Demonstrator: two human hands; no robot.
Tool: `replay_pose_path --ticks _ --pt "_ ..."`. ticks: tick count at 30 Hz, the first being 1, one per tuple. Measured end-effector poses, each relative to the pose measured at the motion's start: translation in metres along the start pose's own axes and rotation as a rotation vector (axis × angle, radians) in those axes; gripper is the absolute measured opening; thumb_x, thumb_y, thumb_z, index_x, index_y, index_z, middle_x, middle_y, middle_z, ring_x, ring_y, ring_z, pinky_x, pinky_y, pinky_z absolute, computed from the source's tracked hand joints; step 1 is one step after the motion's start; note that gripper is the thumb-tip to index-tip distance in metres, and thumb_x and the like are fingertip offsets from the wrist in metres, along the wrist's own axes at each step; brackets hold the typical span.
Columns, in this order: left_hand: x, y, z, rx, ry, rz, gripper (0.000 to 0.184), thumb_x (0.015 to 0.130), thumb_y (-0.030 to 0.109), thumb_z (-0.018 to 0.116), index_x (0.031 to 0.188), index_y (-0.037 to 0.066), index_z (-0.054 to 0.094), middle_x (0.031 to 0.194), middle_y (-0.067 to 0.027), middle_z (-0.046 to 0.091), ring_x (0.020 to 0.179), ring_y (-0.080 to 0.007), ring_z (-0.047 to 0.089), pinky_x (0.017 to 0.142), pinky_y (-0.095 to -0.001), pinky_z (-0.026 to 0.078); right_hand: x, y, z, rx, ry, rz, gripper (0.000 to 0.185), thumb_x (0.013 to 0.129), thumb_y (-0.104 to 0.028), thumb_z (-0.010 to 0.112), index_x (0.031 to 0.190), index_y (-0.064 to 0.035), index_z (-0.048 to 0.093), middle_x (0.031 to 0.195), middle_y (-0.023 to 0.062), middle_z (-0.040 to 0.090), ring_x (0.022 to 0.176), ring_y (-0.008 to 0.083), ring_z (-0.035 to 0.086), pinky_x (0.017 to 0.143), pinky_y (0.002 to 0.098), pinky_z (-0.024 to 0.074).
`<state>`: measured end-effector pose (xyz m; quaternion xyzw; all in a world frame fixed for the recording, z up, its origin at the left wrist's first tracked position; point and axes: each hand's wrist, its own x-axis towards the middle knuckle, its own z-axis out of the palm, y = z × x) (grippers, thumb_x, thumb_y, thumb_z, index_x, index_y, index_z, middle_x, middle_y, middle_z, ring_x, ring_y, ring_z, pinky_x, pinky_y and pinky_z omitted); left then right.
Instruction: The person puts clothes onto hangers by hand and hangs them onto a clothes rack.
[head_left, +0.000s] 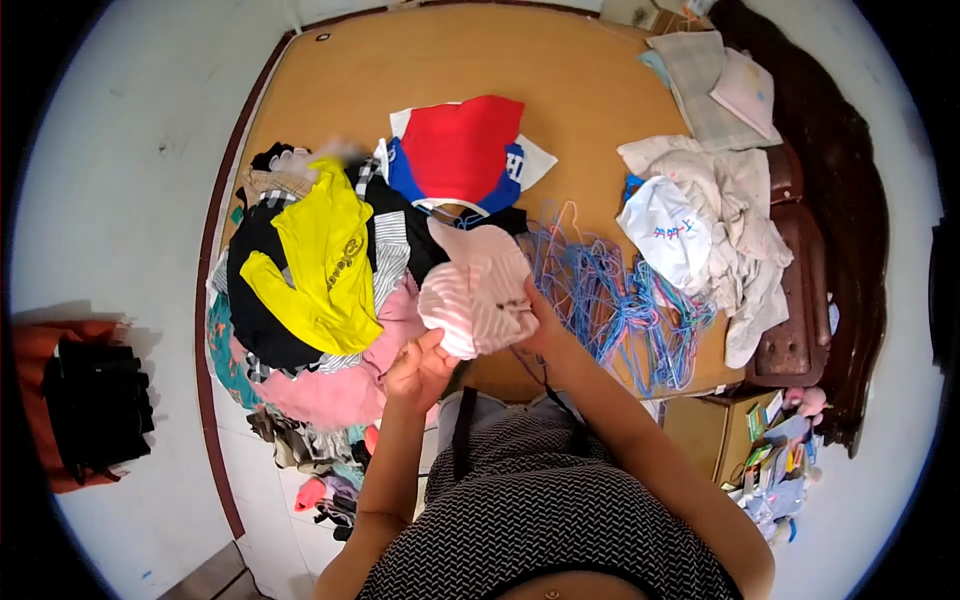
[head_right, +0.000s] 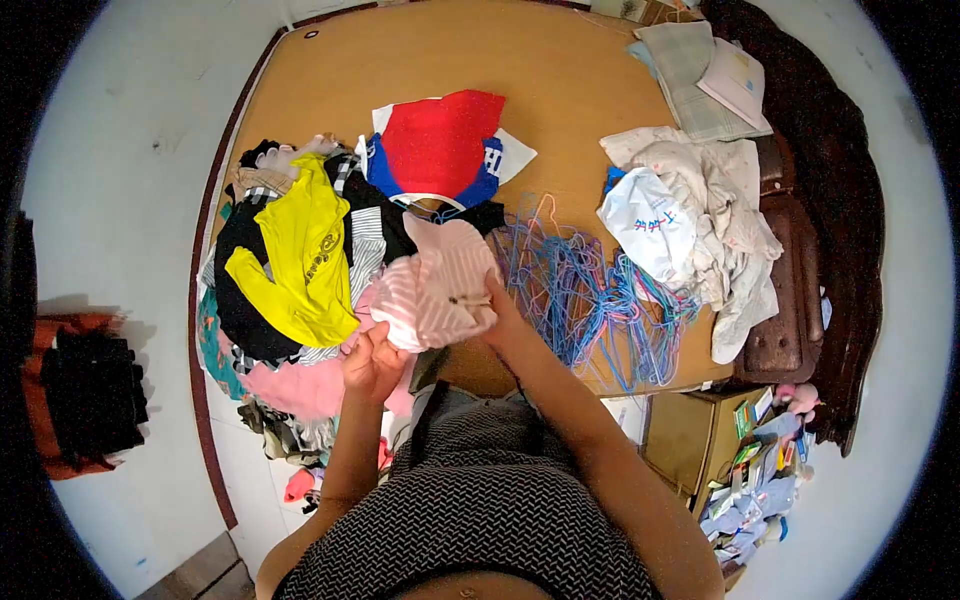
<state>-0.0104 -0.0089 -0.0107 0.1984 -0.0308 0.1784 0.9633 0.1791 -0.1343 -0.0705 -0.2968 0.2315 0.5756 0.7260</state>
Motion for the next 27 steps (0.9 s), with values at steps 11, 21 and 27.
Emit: replay_pose_path --ticks 11,21,27 --pt "-0.010 -0.042 -0.004 1.059 0.597 -0.319 0.032 0.085 0.023 0.062 0.108 0.002 0.056 0.100 -0.0077 0.058 0.091 -0.0190 0.056 0.085 -0.0327 0.045 -0.077 -0.039 0.076 -0.451 -0.082 -0.376 0.049 0.092 -0.045 0.047 0.117 -0.0029 0.053 0.099 0.0080 0.062 0.084 0.0167 0.061 0.072 0.0290 0.0508" --pt "0.042 -0.072 0.056 1.471 0.361 0.104 0.024 0.082 0.018 0.065 0.094 -0.001 0.055 0.077 -0.0125 0.057 0.066 -0.0251 0.054 0.063 -0.0310 0.044 -0.074 -0.015 0.046 -0.802 -0.123 -0.523 0.058 0.095 -0.048 0.040 0.131 -0.0026 0.040 0.118 0.0073 0.054 0.104 0.0160 0.054 0.089 0.0303 0.0444" --pt "0.031 -0.068 0.042 0.771 0.512 0.039 0.024 0.095 0.020 0.048 0.091 0.001 0.062 0.081 -0.0025 0.063 0.071 -0.0096 0.056 0.067 -0.0236 0.044 -0.117 -0.033 0.060 -0.870 -0.314 -0.470 0.050 0.085 -0.015 0.065 0.128 -0.0015 0.044 0.113 0.0077 0.055 0.099 0.0103 0.053 0.082 0.0241 0.0445"
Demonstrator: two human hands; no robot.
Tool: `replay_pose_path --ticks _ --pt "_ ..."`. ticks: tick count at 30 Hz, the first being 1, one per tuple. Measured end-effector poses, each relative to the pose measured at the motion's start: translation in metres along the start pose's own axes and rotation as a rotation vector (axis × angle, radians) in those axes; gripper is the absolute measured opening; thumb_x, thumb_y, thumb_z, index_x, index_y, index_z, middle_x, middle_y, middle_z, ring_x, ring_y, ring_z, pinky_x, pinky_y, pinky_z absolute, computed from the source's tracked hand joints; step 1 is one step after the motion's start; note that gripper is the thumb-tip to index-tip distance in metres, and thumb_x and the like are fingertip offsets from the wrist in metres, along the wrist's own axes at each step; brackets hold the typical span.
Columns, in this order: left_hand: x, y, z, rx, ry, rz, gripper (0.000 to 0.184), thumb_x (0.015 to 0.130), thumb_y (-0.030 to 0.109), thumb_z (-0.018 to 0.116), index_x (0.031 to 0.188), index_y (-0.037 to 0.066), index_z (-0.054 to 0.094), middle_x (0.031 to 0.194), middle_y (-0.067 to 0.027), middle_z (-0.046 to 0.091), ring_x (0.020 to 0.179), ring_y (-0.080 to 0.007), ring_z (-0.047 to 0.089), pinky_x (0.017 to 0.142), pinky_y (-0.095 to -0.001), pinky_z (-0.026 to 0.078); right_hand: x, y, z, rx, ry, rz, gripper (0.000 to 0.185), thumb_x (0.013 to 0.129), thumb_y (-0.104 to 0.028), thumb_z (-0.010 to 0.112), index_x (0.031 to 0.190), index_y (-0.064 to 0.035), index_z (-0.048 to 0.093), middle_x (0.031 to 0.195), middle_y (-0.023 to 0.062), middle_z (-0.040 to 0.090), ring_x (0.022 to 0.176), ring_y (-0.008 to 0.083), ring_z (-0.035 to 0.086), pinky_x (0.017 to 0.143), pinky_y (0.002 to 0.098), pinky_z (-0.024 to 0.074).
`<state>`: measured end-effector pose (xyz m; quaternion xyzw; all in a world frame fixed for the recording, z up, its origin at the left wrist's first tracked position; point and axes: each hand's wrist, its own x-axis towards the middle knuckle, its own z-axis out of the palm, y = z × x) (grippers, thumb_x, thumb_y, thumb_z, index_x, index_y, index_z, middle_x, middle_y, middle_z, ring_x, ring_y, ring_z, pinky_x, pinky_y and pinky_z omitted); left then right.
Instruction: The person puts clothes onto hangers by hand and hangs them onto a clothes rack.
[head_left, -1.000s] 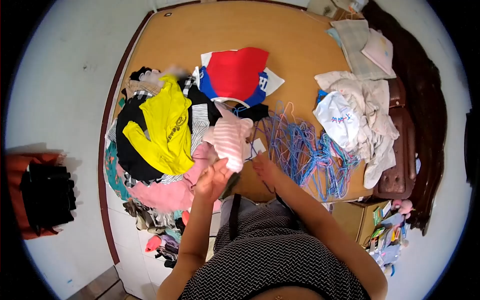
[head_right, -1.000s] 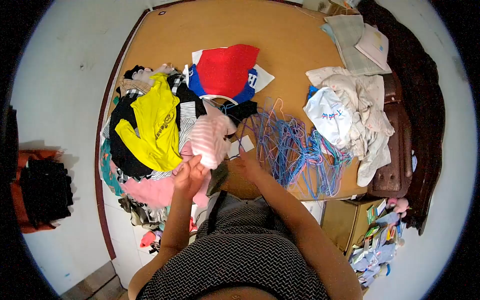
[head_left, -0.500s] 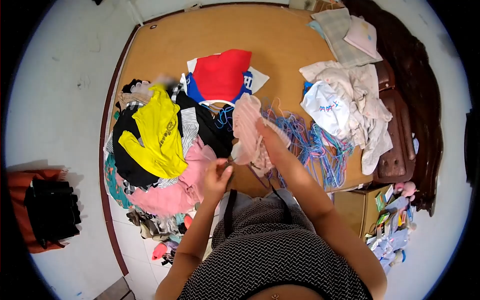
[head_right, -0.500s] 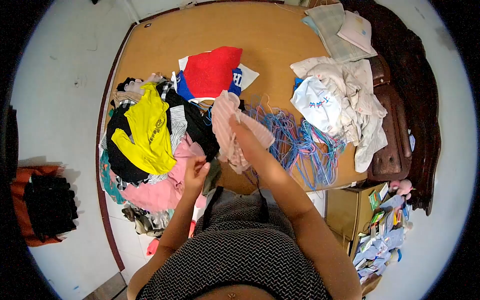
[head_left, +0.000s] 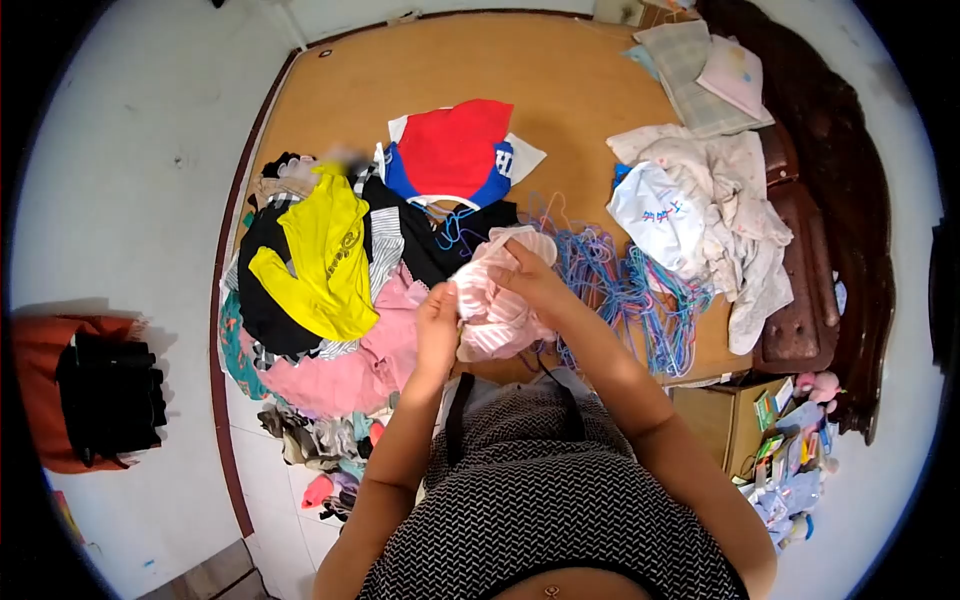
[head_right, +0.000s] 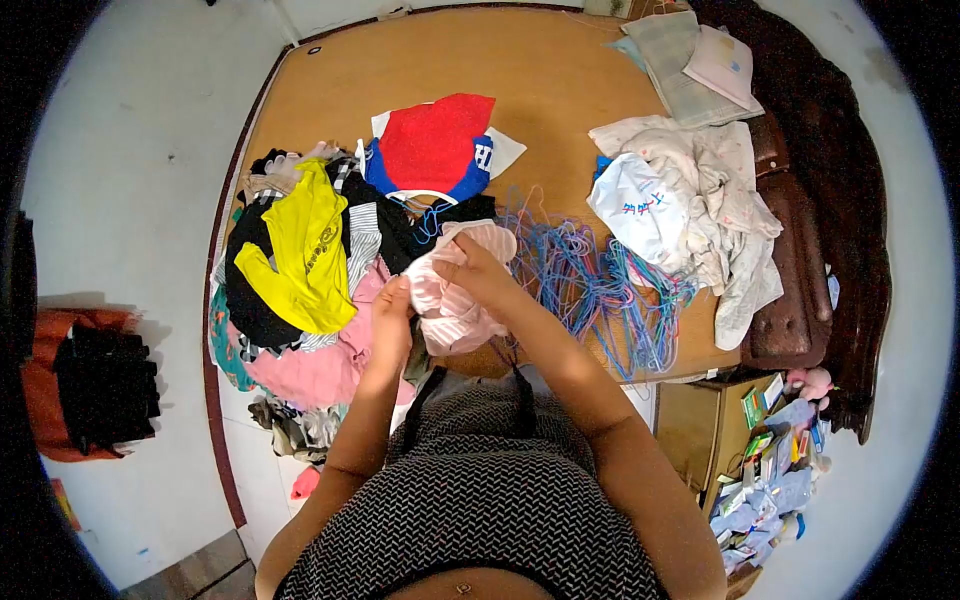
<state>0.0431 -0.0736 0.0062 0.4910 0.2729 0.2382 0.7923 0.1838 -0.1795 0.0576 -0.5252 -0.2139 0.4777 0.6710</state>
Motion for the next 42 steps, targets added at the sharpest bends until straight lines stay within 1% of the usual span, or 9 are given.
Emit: replay_pose_path --ticks 5,12,19,22,25,27,34,37,42 --pt "0.004 0.025 -0.012 -0.440 0.258 -0.031 0.024 0.093 0.013 0.040 0.104 -0.001 0.057 0.100 -0.0096 0.064 0.089 -0.0175 0.061 0.081 -0.0311 0.048 0.003 0.018 -0.033 -0.336 0.166 -0.196 0.048 0.082 -0.001 0.062 0.128 -0.0004 0.048 0.127 0.0076 0.052 0.107 0.0136 0.052 0.090 0.0234 0.0417" --pt "-0.011 0.030 -0.044 -0.543 0.040 -0.251 0.033 0.085 0.017 0.056 0.114 0.001 0.054 0.105 -0.0116 0.062 0.098 -0.0239 0.059 0.089 -0.0375 0.045 -0.015 0.014 -0.043 -0.155 0.184 -0.278 0.040 0.081 -0.003 0.060 0.121 -0.0026 0.056 0.116 0.0061 0.060 0.102 0.0136 0.055 0.089 0.0264 0.0431" --pt "-0.040 0.043 -0.063 -0.545 0.215 -0.255 0.040 0.090 0.023 0.052 0.125 0.003 0.047 0.124 -0.0157 0.053 0.114 -0.0317 0.051 0.099 -0.0494 0.039 -0.045 0.146 -0.126 -0.774 -0.272 0.123 0.031 0.084 -0.027 0.057 0.110 -0.0111 0.064 0.103 0.0161 0.064 0.094 0.0273 0.062 0.081 0.0347 0.0483" --pt "-0.057 0.054 -0.040 -0.296 0.281 -0.140 0.037 0.091 0.019 0.052 0.123 0.001 0.047 0.117 -0.0115 0.057 0.107 -0.0267 0.056 0.097 -0.0441 0.043 -0.054 0.204 -0.181 -1.091 -0.158 0.295 0.033 0.081 -0.030 0.055 0.107 -0.0112 0.065 0.100 0.0180 0.064 0.091 0.0339 0.061 0.079 0.0395 0.0485" --pt "-0.067 0.051 -0.043 -0.114 0.340 -0.066 0.025 0.092 0.015 0.050 0.114 0.002 0.055 0.109 -0.0090 0.061 0.100 -0.0223 0.059 0.089 -0.0387 0.047 -0.052 0.263 -0.236 -1.029 0.145 0.309 0.034 0.078 -0.030 0.054 0.104 -0.0102 0.066 0.098 0.0182 0.064 0.088 0.0353 0.060 0.077 0.0433 0.0482" --pt "-0.075 0.053 -0.049 -0.050 0.378 -0.075 0.024 0.093 0.014 0.049 0.112 0.002 0.056 0.107 -0.0082 0.062 0.098 -0.0211 0.060 0.088 -0.0377 0.047 -0.036 0.286 -0.261 -0.832 0.452 0.419 0.031 0.082 -0.030 0.053 0.086 -0.0041 0.069 0.067 0.0154 0.062 0.061 0.0207 0.062 0.058 0.0359 0.0486" --pt "-0.098 0.072 -0.022 0.139 0.522 -0.034 0.027 0.094 0.015 0.047 0.117 0.001 0.054 0.108 -0.0093 0.062 0.097 -0.0190 0.060 0.084 -0.0338 0.049 0.038 0.346 -0.255 -0.517 0.503 0.537 0.036 0.081 -0.019 0.059 0.113 -0.0030 0.059 0.079 0.0128 0.062 0.063 0.0184 0.059 0.055 0.0361 0.0456" --pt "-0.111 0.076 -0.009 0.203 0.560 -0.023 0.037 0.094 0.014 0.047 0.128 0.001 0.045 0.115 -0.0113 0.058 0.102 -0.0204 0.058 0.086 -0.0341 0.049 0.064 0.421 -0.265 -0.662 0.480 0.476 0.033 0.081 -0.016 0.059 0.112 -0.0030 0.060 0.080 0.0126 0.061 0.068 0.0204 0.058 0.060 0.0373 0.0462" --pt "-0.118 0.082 0.015 0.323 0.622 -0.076 0.059 0.084 0.005 0.059 0.136 0.003 0.032 0.125 -0.0116 0.048 0.110 -0.0240 0.052 0.091 -0.0363 0.047 0.084 0.422 -0.263 -0.531 0.613 0.331 0.023 0.080 -0.011 0.059 0.101 -0.0015 0.061 0.080 0.0142 0.061 0.072 0.0263 0.059 0.064 0.0388 0.0464"
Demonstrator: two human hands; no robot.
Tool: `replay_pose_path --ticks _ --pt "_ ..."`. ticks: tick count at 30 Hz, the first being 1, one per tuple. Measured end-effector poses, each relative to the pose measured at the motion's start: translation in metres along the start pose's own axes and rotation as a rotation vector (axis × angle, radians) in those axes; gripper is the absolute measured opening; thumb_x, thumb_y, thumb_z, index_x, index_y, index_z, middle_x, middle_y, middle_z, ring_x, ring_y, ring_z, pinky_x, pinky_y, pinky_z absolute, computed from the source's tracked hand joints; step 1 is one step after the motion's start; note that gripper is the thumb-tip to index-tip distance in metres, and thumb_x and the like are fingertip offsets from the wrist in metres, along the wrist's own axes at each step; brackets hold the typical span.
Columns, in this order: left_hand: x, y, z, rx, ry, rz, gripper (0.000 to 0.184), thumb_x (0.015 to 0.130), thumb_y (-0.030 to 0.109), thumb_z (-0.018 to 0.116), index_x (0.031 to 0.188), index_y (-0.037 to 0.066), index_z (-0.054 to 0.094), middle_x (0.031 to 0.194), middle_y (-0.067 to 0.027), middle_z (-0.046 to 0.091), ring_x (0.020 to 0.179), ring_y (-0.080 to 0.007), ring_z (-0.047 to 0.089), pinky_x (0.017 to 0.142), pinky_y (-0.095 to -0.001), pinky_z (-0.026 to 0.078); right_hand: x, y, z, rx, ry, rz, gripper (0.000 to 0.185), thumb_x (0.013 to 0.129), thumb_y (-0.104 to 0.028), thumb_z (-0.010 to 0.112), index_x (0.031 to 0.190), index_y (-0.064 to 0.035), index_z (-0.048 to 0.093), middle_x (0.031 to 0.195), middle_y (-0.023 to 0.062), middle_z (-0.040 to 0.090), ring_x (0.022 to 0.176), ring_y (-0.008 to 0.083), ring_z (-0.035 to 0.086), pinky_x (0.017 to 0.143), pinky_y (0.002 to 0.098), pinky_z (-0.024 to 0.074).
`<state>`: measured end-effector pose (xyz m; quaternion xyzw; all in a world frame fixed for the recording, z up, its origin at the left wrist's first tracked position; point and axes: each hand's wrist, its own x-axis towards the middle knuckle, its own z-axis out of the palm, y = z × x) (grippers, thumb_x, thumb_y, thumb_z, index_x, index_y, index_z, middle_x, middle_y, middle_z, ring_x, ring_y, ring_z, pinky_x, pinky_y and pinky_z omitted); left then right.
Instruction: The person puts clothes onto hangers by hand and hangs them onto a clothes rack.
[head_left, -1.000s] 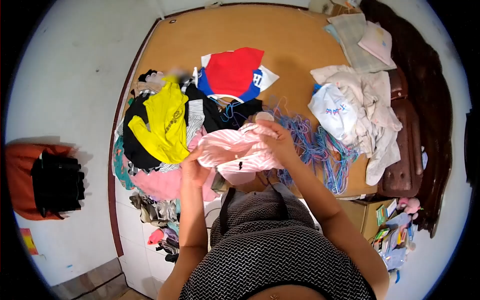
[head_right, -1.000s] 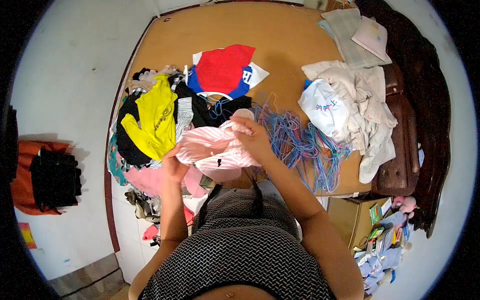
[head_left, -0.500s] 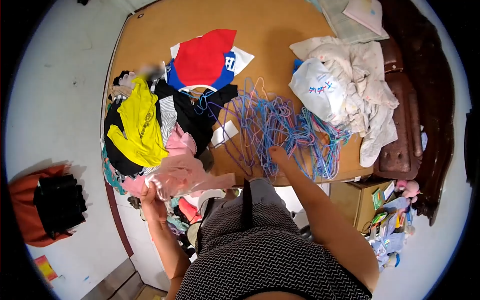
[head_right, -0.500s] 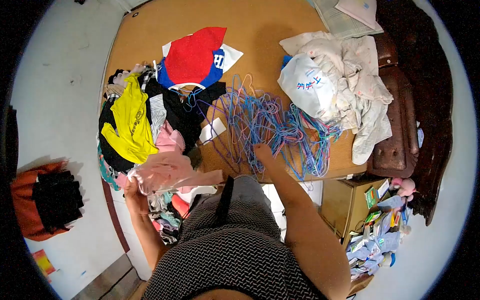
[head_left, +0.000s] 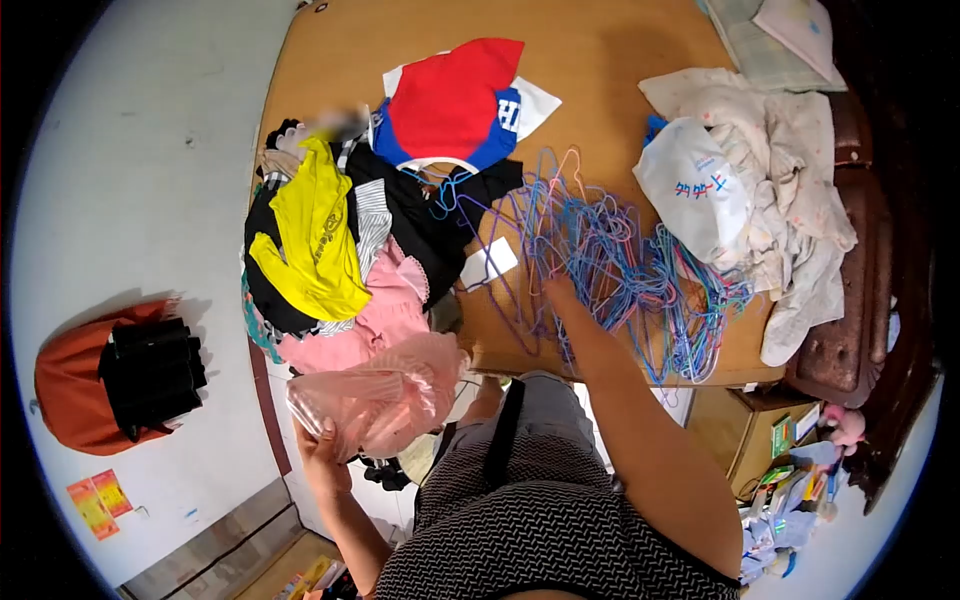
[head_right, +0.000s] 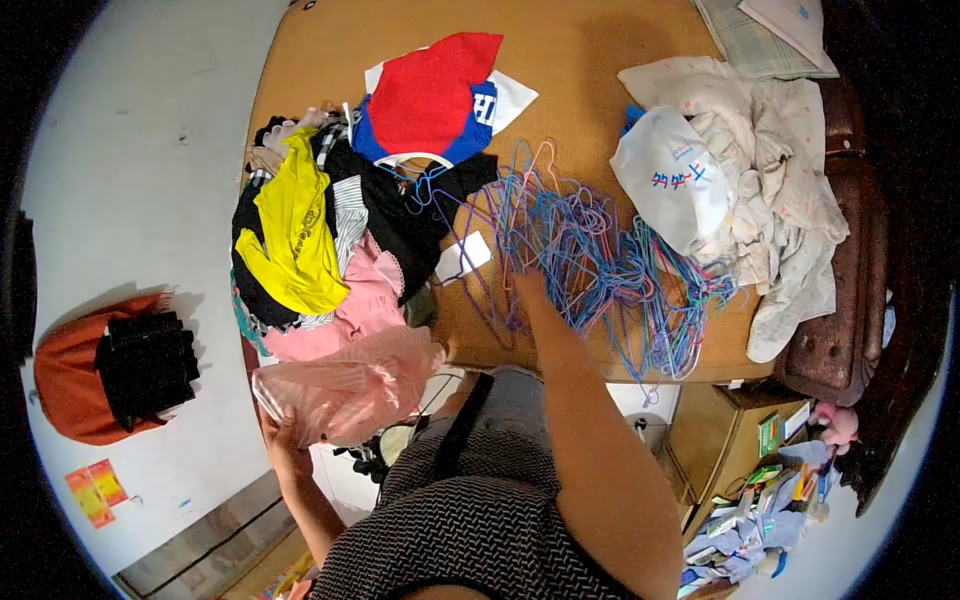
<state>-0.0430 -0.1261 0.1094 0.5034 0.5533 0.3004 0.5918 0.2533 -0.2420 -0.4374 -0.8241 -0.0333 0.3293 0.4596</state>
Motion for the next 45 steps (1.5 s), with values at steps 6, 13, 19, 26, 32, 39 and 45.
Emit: replay_pose_path --ticks 6,13,19,26,32,39,45 --pt "0.019 -0.018 0.003 -0.019 -0.077 -0.010 0.065 0.079 -0.001 0.061 0.136 0.004 0.032 0.125 -0.0104 0.048 0.109 -0.0228 0.052 0.087 -0.0357 0.050 -0.097 -0.170 -0.088 0.031 0.230 -0.177 0.033 0.090 -0.016 0.052 0.120 -0.0050 0.045 0.087 0.0175 0.059 0.072 0.0287 0.059 0.065 0.0425 0.0466" --pt "0.043 -0.002 0.028 -0.010 -0.134 -0.030 0.055 0.081 -0.009 0.051 0.132 0.005 0.040 0.118 -0.0078 0.054 0.101 -0.0195 0.056 0.078 -0.0334 0.054 -0.202 -0.243 -0.170 0.104 0.076 -0.559 0.060 0.087 -0.016 0.058 0.139 -0.0060 0.030 0.078 0.0075 0.051 0.062 0.0109 0.046 0.058 0.0256 0.0399" --pt "0.071 0.003 0.036 0.070 -0.222 0.137 0.060 0.079 -0.011 0.049 0.136 0.004 0.038 0.116 -0.0064 0.056 0.101 -0.0145 0.055 0.083 -0.0246 0.045 -0.200 -0.308 -0.225 0.379 0.402 -0.605 0.043 0.090 -0.016 0.055 0.130 -0.0019 0.045 0.071 -0.0001 0.047 0.069 0.0072 0.042 0.068 0.0191 0.0377" --pt "0.098 0.003 0.038 -0.063 -0.251 0.216 0.062 0.078 -0.011 0.050 0.137 0.004 0.037 0.118 -0.0066 0.056 0.102 -0.0143 0.055 0.085 -0.0248 0.045 -0.261 -0.372 -0.244 0.171 -0.665 -0.337 0.032 0.093 -0.023 0.053 0.117 -0.0038 0.060 0.082 -0.0033 0.060 0.068 0.0052 0.045 0.062 0.0208 0.0388" --pt "0.085 0.004 0.054 0.130 -0.419 0.317 0.053 0.080 -0.011 0.049 0.131 0.002 0.043 0.107 -0.0024 0.057 0.093 -0.0087 0.052 0.080 -0.0210 0.042 -0.292 -0.391 -0.138 -0.026 -0.610 -0.701 0.023 0.092 -0.013 0.052 0.110 -0.0033 0.063 0.071 -0.0057 0.052 0.063 0.0042 0.044 0.055 0.0213 0.0381" --pt "0.056 -0.003 0.073 0.349 -0.492 0.789 0.058 0.069 -0.012 0.051 0.124 0.007 0.052 0.117 -0.0146 0.054 0.111 -0.0273 0.053 0.085 -0.0300 0.047 -0.278 -0.403 -0.072 0.367 -0.353 -0.481 0.023 0.094 -0.017 0.051 0.105 -0.0004 0.062 0.069 -0.0016 0.054 0.060 0.0058 0.046 0.055 0.0221 0.0389" --pt "0.104 -0.037 0.066 0.731 0.240 0.551 0.047 0.071 0.000 0.061 0.115 0.013 0.058 0.106 -0.0141 0.057 0.095 -0.0352 0.058 0.074 -0.0387 0.049 -0.317 -0.475 -0.120 0.849 -0.484 -0.412 0.030 0.094 -0.022 0.052 0.115 -0.0008 0.055 0.056 -0.0075 0.029 0.043 0.0011 0.025 0.037 0.0184 0.0201"
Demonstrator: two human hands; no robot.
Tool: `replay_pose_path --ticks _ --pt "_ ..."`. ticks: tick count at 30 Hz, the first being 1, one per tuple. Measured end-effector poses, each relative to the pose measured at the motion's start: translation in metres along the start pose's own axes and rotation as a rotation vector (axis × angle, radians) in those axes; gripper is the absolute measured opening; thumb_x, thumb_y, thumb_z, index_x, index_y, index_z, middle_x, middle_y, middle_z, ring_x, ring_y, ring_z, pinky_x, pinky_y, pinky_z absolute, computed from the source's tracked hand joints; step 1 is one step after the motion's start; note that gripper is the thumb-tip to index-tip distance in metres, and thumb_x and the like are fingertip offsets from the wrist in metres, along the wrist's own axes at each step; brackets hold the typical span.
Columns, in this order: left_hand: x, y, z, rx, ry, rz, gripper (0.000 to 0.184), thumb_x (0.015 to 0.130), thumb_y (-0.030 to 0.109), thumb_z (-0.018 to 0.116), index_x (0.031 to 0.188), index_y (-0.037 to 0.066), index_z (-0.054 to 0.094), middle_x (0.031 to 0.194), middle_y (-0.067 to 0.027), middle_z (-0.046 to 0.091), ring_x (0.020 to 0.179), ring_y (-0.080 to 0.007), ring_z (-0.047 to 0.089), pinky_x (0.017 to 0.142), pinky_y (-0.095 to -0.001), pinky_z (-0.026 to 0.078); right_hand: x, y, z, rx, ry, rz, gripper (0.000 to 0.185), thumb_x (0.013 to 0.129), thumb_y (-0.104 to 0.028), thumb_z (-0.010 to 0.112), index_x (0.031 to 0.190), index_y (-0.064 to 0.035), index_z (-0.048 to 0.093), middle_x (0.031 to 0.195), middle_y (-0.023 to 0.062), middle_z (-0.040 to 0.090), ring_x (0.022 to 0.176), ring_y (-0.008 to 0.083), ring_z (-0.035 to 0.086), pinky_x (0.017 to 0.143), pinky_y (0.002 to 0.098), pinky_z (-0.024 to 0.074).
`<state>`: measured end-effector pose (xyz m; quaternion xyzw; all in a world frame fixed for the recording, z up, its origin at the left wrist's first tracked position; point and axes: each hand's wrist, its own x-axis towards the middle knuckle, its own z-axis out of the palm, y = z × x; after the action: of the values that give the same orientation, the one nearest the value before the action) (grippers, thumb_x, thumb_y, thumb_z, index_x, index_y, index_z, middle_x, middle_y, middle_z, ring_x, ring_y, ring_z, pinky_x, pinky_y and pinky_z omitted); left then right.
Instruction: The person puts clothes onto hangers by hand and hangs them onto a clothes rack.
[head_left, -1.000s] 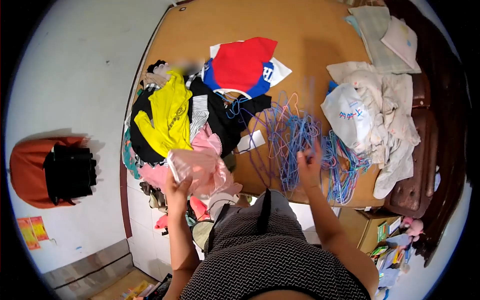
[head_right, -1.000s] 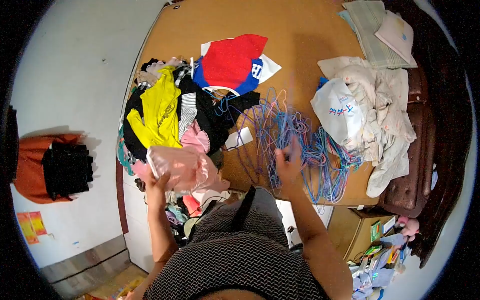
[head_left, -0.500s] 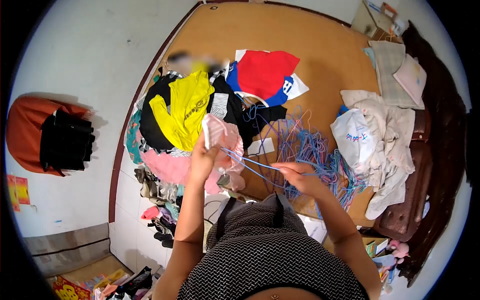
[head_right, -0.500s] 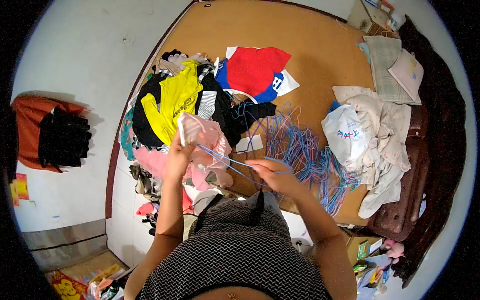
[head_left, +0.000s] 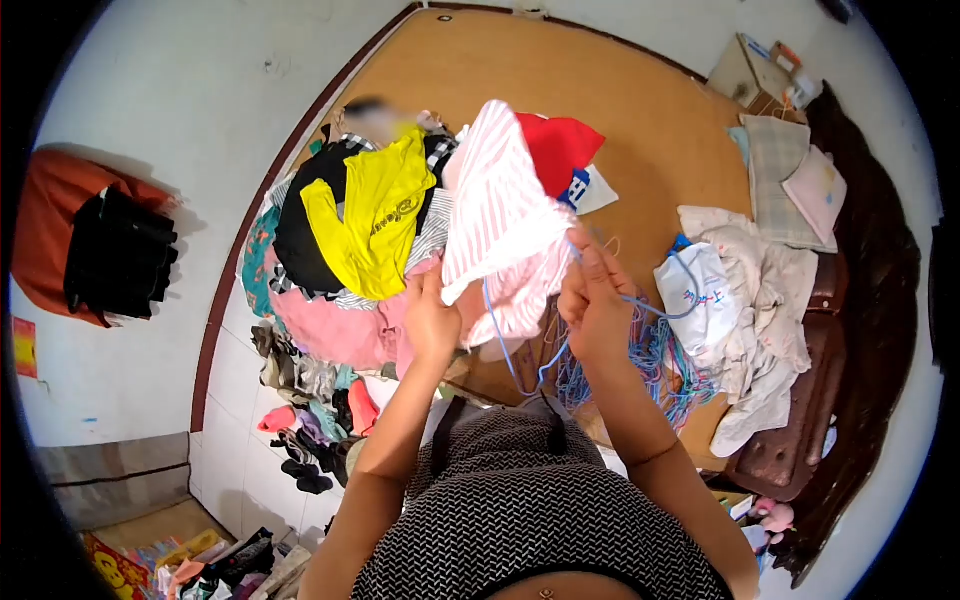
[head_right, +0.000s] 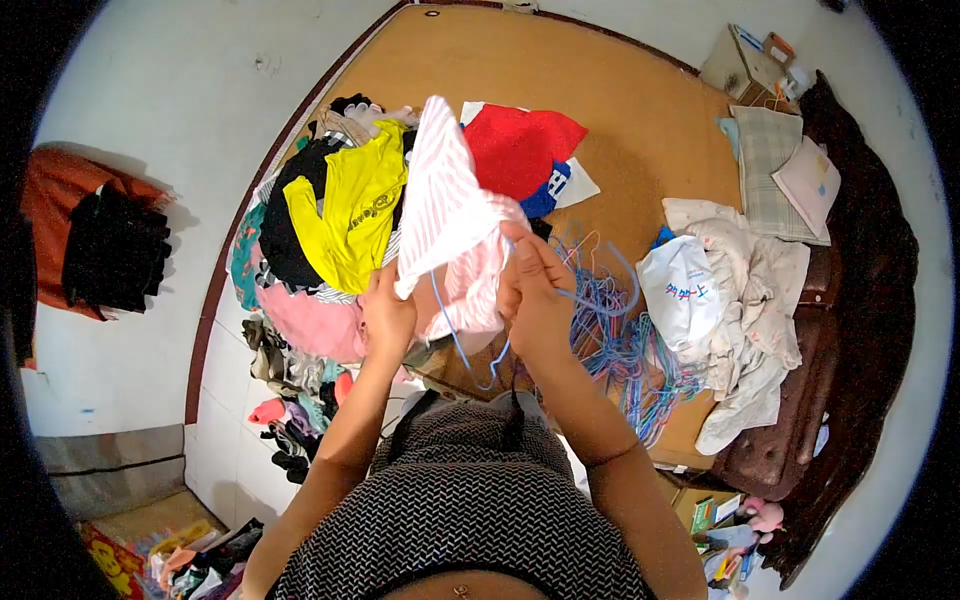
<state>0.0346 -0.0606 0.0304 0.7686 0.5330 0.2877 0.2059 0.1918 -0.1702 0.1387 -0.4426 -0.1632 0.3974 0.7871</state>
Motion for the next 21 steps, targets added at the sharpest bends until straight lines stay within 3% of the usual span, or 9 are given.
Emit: replay_pose_path --ticks 1,6,9,13,17,20,21 --pt "-0.001 -0.015 0.015 -0.015 0.044 0.046 0.037 0.072 0.008 0.063 0.108 0.013 0.059 0.104 -0.0135 0.057 0.085 -0.0365 0.058 0.068 -0.0406 0.048 0.001 -0.006 0.005 0.032 0.006 -0.018 0.031 0.094 -0.023 0.051 0.116 -0.0005 0.055 0.055 -0.0075 0.027 0.043 0.0016 0.023 0.037 0.0187 0.0197" --pt "-0.021 -0.008 0.041 -0.040 0.063 -0.020 0.028 0.070 0.011 0.068 0.097 0.011 0.059 0.091 -0.0138 0.059 0.077 -0.0331 0.060 0.066 -0.0398 0.048 0.027 -0.019 0.014 0.084 0.068 -0.175 0.030 0.095 -0.021 0.048 0.113 0.0028 0.056 0.054 -0.0057 0.032 0.041 0.0024 0.025 0.036 0.0215 0.0190" --pt "-0.030 0.015 0.043 -0.247 -0.187 -0.127 0.023 0.073 0.011 0.068 0.091 0.008 0.055 0.079 -0.0102 0.059 0.073 -0.0298 0.060 0.065 -0.0389 0.048 0.048 -0.021 0.014 0.116 0.102 -0.290 0.030 0.096 -0.020 0.048 0.114 0.0032 0.055 0.054 -0.0057 0.033 0.041 0.0021 0.026 0.036 0.0210 0.0201" --pt "-0.037 0.031 0.040 -0.322 -0.278 -0.052 0.028 0.074 0.009 0.064 0.099 0.004 0.053 0.080 -0.0158 0.063 0.075 -0.0300 0.063 0.067 -0.0362 0.048 0.067 -0.001 0.006 -0.026 0.193 -0.473 0.030 0.096 -0.020 0.047 0.114 0.0024 0.055 0.055 -0.0063 0.035 0.042 0.0012 0.026 0.037 0.0192 0.0212" --pt "-0.041 0.028 0.036 -0.279 -0.429 -0.097 0.029 0.073 0.009 0.063 0.099 0.004 0.052 0.083 -0.0184 0.063 0.078 -0.0329 0.063 0.067 -0.0380 0.047 0.070 0.013 -0.011 -0.016 0.220 -0.392 0.031 0.096 -0.021 0.046 0.114 0.0031 0.055 0.054 -0.0062 0.032 0.040 0.0018 0.023 0.035 0.0193 0.0202" --pt "-0.055 0.017 0.045 -0.249 -0.498 -0.027 0.029 0.073 0.010 0.063 0.099 0.004 0.052 0.083 -0.0201 0.062 0.078 -0.0346 0.061 0.067 -0.0388 0.047 0.065 -0.003 -0.020 0.118 0.319 -0.341 0.030 0.095 -0.021 0.049 0.117 -0.0018 0.055 0.057 -0.0069 0.037 0.042 -0.0002 0.024 0.037 0.0182 0.0194" --pt "-0.057 0.022 0.048 -0.223 -0.584 -0.064 0.031 0.073 0.010 0.063 0.101 0.003 0.051 0.085 -0.0219 0.062 0.081 -0.0376 0.061 0.071 -0.0410 0.047 0.067 -0.003 -0.028 0.148 0.239 -0.383 0.029 0.094 -0.020 0.050 0.115 -0.0021 0.057 0.061 -0.0048 0.045 0.044 0.0014 0.033 0.039 0.0185 0.0262"
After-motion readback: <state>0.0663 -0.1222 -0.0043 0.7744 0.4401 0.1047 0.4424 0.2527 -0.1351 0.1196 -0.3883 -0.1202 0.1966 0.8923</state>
